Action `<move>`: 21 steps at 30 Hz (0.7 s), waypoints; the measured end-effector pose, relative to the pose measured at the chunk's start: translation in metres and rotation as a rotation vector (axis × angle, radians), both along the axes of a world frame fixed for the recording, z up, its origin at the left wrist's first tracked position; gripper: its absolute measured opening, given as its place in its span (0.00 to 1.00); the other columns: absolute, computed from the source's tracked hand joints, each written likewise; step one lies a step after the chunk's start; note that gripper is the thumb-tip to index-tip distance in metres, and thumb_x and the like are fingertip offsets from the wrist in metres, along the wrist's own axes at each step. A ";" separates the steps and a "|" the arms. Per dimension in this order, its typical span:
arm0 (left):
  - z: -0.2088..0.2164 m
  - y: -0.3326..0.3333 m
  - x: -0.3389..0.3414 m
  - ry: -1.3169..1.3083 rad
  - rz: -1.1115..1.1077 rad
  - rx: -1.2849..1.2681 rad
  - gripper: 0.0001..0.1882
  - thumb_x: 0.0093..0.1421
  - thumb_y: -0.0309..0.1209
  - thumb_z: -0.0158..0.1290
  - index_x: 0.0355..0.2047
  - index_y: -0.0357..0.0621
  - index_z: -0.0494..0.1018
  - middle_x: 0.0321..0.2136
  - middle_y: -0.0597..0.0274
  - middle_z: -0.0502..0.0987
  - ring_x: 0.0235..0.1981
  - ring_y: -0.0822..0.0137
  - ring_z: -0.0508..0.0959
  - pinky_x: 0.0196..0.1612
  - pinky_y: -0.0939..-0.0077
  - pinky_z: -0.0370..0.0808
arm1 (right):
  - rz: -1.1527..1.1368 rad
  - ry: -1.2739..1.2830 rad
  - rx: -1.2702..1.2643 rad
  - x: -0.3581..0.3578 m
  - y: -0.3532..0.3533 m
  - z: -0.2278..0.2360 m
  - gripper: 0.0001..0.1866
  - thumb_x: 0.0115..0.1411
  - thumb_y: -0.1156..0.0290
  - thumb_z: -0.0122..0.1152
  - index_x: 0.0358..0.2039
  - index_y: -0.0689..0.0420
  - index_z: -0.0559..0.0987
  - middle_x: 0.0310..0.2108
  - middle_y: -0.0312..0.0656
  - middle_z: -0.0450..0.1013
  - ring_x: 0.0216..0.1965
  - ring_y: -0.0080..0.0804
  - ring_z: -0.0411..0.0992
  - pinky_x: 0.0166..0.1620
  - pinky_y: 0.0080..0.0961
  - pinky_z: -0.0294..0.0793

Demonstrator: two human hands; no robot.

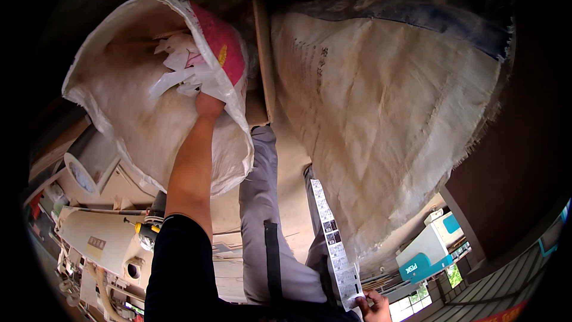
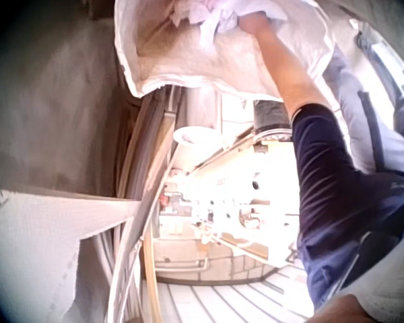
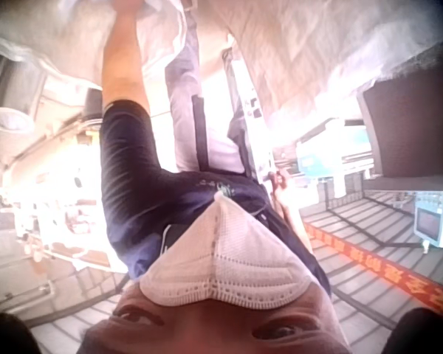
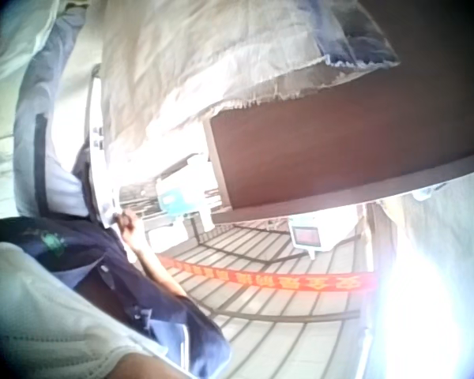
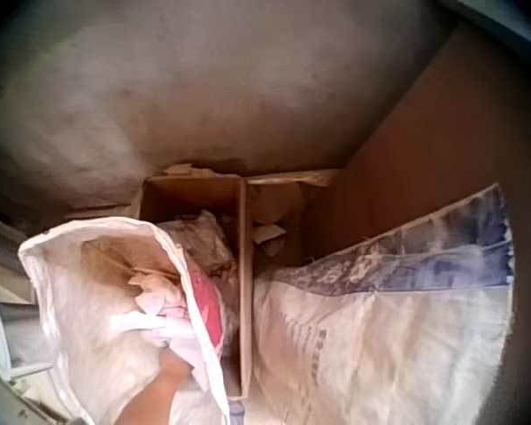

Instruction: The person detaches a thermal label from a printer, checks the computer screen, and then discards waste paper into a bag.

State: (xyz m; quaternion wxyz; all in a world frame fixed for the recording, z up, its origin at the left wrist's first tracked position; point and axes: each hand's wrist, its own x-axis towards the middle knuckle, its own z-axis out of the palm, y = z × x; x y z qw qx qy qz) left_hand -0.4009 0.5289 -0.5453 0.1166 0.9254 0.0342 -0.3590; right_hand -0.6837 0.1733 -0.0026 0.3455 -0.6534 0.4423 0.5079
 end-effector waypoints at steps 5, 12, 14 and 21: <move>0.058 -0.002 -0.001 -0.166 0.432 -0.153 0.14 0.50 0.37 0.54 0.35 0.46 0.77 0.33 0.48 0.78 0.37 0.50 0.78 0.38 0.59 0.75 | -0.089 -0.058 -0.004 -0.018 -0.008 -0.003 0.05 0.58 0.75 0.57 0.33 0.64 0.78 0.26 0.40 0.76 0.30 0.23 0.73 0.36 0.23 0.72; 0.192 0.010 -0.031 -0.202 0.672 -0.305 0.08 0.48 0.30 0.52 0.21 0.39 0.77 0.22 0.47 0.77 0.25 0.49 0.77 0.31 0.60 0.73 | 0.150 -0.287 0.036 0.013 -0.007 0.009 0.05 0.56 0.75 0.59 0.32 0.63 0.77 0.26 0.42 0.77 0.29 0.22 0.73 0.35 0.22 0.72; 0.243 0.016 -0.039 -0.199 0.769 -0.349 0.07 0.48 0.28 0.53 0.21 0.36 0.76 0.18 0.50 0.76 0.20 0.60 0.76 0.27 0.67 0.71 | 0.111 -0.360 0.070 0.029 -0.003 0.018 0.05 0.56 0.76 0.58 0.32 0.63 0.77 0.26 0.40 0.77 0.29 0.21 0.72 0.37 0.21 0.71; 0.441 0.038 -0.043 -0.484 0.567 -0.179 0.05 0.46 0.25 0.53 0.19 0.35 0.75 0.15 0.55 0.74 0.17 0.66 0.74 0.24 0.73 0.69 | 0.205 -0.723 0.246 0.106 0.028 0.047 0.07 0.52 0.76 0.60 0.33 0.63 0.77 0.29 0.45 0.76 0.32 0.31 0.75 0.36 0.23 0.72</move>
